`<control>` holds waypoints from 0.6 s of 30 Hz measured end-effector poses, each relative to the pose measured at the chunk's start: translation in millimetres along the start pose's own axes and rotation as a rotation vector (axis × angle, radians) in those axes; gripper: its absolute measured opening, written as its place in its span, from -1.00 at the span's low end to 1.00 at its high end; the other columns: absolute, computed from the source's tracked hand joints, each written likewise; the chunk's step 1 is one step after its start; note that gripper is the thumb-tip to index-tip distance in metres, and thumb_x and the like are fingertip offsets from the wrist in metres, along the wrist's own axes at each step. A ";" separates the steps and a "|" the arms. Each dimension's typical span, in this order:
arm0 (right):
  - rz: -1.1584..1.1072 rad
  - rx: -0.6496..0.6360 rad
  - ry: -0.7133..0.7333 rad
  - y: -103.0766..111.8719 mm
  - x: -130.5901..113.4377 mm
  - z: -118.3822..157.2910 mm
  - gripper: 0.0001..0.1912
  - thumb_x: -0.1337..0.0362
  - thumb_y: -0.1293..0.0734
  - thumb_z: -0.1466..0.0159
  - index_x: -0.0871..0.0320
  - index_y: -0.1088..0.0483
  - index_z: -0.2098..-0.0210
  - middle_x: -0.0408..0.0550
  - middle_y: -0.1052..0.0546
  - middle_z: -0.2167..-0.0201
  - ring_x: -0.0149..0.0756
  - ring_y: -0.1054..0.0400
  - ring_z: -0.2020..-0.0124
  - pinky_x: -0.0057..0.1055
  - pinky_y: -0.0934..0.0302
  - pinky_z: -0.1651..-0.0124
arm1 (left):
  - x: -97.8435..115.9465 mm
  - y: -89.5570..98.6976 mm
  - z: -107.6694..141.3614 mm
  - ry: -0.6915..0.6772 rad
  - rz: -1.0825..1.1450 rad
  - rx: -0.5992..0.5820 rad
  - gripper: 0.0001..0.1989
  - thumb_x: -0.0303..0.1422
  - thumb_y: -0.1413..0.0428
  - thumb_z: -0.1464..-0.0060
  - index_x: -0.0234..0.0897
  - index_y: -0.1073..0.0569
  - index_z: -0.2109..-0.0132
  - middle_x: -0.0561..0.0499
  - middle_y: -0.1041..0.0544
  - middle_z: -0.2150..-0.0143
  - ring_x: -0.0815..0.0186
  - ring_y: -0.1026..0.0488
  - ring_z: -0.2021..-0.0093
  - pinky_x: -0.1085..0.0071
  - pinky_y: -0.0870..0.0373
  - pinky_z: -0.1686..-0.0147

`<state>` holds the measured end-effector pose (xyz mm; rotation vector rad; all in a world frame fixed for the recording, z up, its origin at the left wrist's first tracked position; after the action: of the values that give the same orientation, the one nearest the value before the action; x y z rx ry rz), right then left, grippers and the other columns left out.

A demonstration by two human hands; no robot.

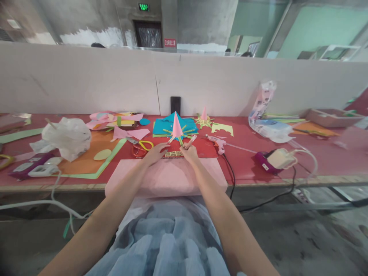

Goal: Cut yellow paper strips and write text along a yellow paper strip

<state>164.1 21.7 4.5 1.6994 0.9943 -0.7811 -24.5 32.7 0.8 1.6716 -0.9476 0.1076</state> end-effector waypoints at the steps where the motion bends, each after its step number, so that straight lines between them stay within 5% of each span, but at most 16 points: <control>1: -0.003 0.004 -0.002 0.4 -0.3 0.0 -0.74 0.18 -0.21 -0.05 0.09 -0.05 0.66 -0.23 -0.30 0.72 -0.40 -0.23 0.61 -0.52 -0.02 0.53 | 0.0 0.1 0.0 0.001 -0.001 0.000 -0.65 -0.36 0.04 -0.15 -0.21 -0.40 -0.07 -0.03 -0.36 -0.18 0.28 -0.27 -0.19 0.29 -0.13 -0.23; 18: 0.008 0.051 -0.028 3.7 4.6 -1.1 -0.68 0.12 -0.22 -0.08 0.09 0.00 0.64 -0.25 -0.23 0.76 -0.40 -0.20 0.63 -0.52 0.00 0.54 | 2.4 1.2 1.1 0.012 -0.017 -0.020 -0.64 -0.38 0.05 -0.15 -0.23 -0.39 -0.08 -0.04 -0.35 -0.19 0.27 -0.26 -0.20 0.29 -0.11 -0.24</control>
<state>169.5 23.2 2.5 1.7308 0.9553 -0.8288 -24.1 30.5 2.6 1.6582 -0.9219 0.0964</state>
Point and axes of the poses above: each hand's wrist, its own z-axis away from the middle knuckle, its own y-axis out of the back of the hand, x = y × z, the point moved 6 cm from there along -z, towards the middle knuckle
